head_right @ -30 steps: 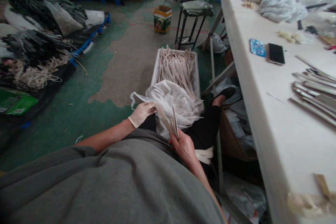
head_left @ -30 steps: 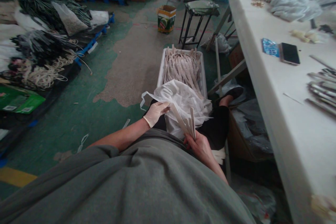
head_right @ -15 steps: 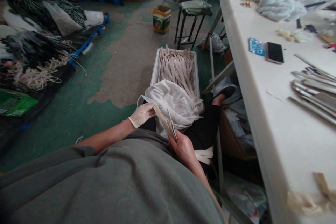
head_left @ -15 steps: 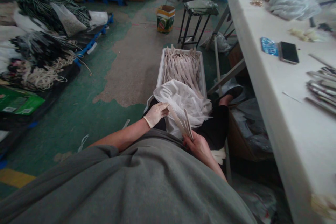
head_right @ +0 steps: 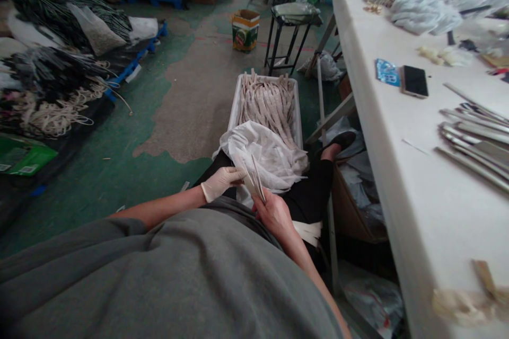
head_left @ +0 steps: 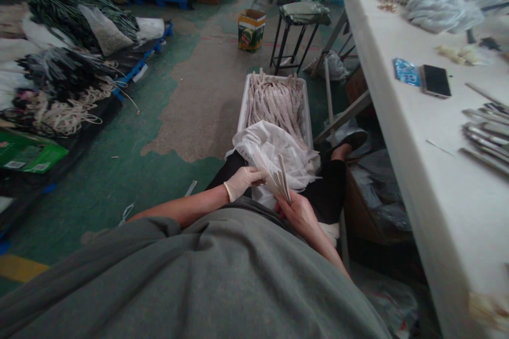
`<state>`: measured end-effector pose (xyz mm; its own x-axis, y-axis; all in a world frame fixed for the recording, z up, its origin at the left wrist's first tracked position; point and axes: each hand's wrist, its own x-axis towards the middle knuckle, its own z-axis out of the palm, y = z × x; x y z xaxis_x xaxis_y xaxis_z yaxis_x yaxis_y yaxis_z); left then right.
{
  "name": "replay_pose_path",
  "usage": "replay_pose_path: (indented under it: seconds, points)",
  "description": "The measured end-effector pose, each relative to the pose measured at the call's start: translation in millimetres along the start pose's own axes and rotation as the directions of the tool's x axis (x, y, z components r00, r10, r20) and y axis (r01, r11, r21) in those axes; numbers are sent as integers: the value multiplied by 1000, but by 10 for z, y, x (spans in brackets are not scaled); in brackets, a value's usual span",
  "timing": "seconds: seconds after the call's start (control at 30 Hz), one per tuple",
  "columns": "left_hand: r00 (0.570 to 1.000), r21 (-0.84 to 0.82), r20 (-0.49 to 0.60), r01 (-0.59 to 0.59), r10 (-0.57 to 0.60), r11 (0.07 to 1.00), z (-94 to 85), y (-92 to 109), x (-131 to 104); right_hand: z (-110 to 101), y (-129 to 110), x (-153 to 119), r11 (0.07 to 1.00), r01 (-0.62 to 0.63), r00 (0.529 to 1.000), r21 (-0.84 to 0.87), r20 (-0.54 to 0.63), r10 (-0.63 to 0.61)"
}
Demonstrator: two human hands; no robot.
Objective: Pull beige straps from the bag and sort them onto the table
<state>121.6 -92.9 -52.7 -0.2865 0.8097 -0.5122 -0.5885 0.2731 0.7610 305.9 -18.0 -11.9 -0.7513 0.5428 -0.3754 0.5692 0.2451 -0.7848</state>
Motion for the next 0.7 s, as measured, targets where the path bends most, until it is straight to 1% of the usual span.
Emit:
replay_pose_path:
  seconds: [0.07, 0.1, 0.2, 0.23, 0.3, 0.4, 0.47, 0.53, 0.57, 0.63, 0.7]
  points:
    - [999, -1, 41, 22, -22, 1000, 54, -13, -7, -3, -14, 59, 998, 2, 1000, 67, -25, -1]
    - [999, -15, 37, 8, -8, 1000, 55, 0, 1, -17, -1, 63, 996, 4, 999, 93, -39, 0]
    - [996, -82, -66, -63, 57, 995, -35, 75, 43, -99, 100, -27, 994, -4, 998, 112, -58, 10]
    - [993, -108, -103, -70, 59, 992, -71, 92, 52, -130, 135, -65, 995, -13, 998, 103, -61, 19]
    - [991, -153, -134, -47, 27, 987, -100, 88, 51, -174, 160, -92, 998, -29, 996, 52, -79, 33]
    - [996, -174, -83, 14, -29, 985, -2, 18, 23, -167, 35, 44, 998, -10, 992, -65, -129, 1]
    - [999, -163, -41, 11, -18, 986, 97, -12, 6, -146, -102, 188, 994, 10, 988, -106, -149, -26]
    - [1000, -158, -20, -4, 1, 987, 144, -3, 0, -149, -192, 269, 994, 20, 988, -110, -147, -37]
    - [1000, -162, -17, -8, 5, 987, 139, 12, 0, -164, -203, 268, 993, 25, 990, -113, -136, -40]
    - [999, -192, -35, -4, -3, 981, 83, 38, 1, -206, -156, 193, 989, 35, 994, -144, -97, -50]
    - [997, -227, -78, -9, -9, 974, 13, 30, -2, -236, -68, 89, 982, 35, 998, -184, -49, -44]
